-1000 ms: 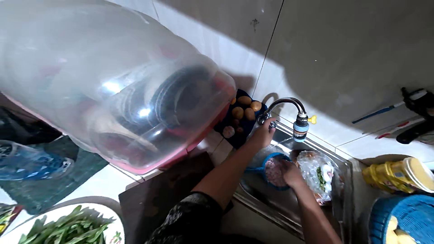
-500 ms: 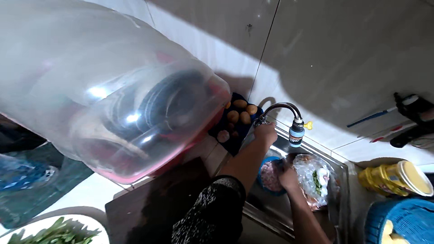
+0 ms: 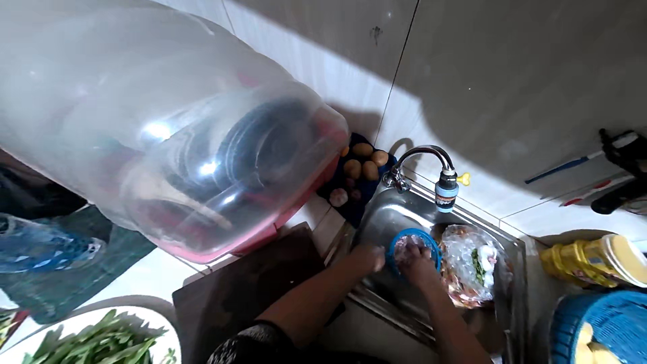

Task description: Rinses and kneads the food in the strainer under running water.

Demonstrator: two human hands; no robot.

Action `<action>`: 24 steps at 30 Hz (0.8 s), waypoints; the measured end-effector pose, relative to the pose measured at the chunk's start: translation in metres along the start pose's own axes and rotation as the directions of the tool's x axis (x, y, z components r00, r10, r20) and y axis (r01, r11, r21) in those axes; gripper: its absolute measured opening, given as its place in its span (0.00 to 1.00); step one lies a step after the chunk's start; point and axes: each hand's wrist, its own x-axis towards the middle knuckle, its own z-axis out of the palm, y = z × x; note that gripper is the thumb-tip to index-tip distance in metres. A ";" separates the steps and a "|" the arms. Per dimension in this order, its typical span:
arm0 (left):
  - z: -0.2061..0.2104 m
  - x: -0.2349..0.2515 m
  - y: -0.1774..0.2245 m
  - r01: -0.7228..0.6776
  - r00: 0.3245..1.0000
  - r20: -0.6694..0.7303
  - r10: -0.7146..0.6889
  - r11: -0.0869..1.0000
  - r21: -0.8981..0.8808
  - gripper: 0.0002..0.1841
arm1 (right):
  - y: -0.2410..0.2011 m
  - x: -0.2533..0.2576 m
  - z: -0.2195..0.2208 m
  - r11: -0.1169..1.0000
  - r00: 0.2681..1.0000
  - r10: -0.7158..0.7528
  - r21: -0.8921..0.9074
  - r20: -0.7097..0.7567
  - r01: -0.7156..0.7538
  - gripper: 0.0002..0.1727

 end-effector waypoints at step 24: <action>-0.001 -0.020 0.060 0.046 0.949 0.288 0.128 0.849 -0.527 0.24 | 0.010 0.025 -0.049 0.671 0.860 0.100 0.605 0.500 -0.430 0.52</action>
